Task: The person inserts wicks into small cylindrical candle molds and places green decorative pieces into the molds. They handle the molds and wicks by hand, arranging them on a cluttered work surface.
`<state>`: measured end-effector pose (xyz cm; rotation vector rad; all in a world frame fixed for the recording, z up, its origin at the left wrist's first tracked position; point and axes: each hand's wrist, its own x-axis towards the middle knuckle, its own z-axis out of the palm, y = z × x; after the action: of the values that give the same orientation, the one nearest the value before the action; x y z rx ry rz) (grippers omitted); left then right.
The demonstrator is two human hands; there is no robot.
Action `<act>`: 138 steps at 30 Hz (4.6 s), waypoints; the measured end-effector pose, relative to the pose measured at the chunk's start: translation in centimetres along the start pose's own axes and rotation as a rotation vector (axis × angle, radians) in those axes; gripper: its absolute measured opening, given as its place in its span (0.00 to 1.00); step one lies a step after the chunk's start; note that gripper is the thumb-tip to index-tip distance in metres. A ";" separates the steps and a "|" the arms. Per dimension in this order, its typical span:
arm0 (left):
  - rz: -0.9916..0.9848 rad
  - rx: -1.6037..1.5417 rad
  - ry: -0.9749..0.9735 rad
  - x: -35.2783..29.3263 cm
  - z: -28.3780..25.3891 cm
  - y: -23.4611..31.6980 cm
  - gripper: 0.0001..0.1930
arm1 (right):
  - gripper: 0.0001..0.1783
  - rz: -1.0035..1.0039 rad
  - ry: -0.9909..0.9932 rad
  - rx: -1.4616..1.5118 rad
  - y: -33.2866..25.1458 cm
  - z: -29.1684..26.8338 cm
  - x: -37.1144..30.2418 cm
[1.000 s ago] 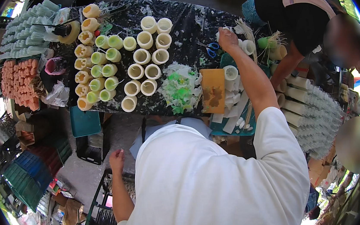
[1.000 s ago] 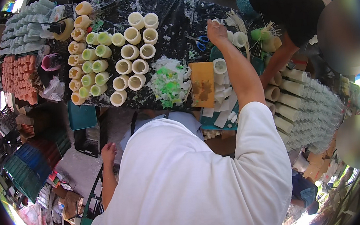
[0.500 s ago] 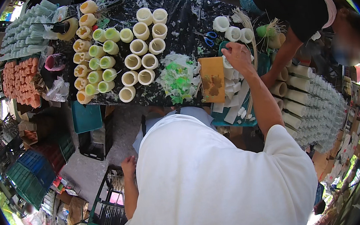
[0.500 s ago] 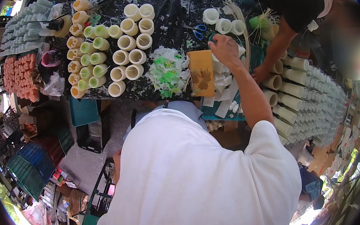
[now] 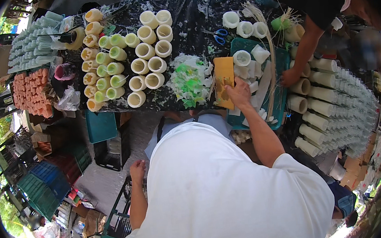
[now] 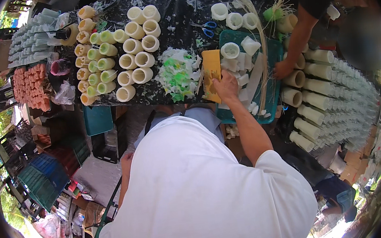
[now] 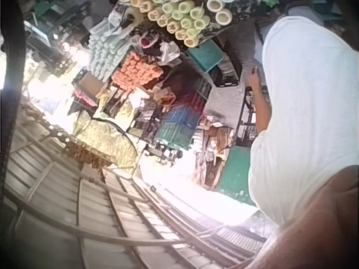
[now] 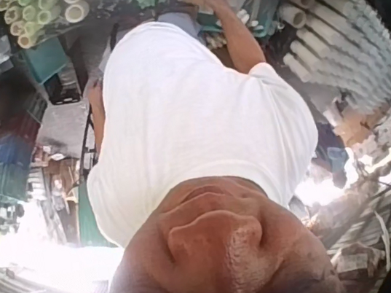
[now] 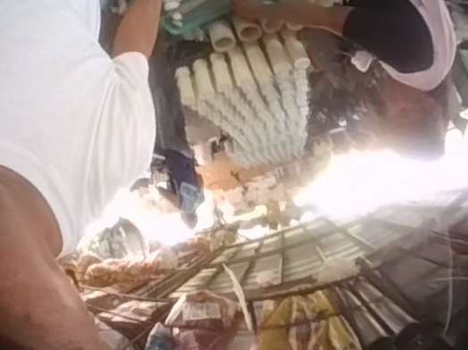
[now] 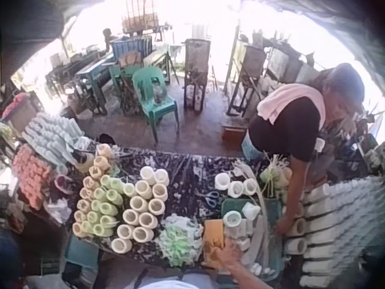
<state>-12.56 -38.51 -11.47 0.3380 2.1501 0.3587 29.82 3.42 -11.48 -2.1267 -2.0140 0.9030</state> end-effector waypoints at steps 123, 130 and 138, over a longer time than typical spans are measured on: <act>1.084 0.248 0.161 10.6 4.3 39.2 0.13 | 0.12 0.220 -0.366 1.325 -15.8 4.3 -1.6; 1.058 0.145 0.137 8.3 3.5 38.4 0.10 | 0.09 -0.364 -0.130 0.581 -19.3 4.9 1.6; 1.083 0.094 0.065 6.2 2.4 35.5 0.10 | 0.20 -0.818 -0.142 0.052 -19.5 9.2 7.9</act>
<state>-10.21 -3.25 -4.10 1.5595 1.8632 0.8633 7.98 10.30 -13.33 -1.0270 -2.5397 0.9286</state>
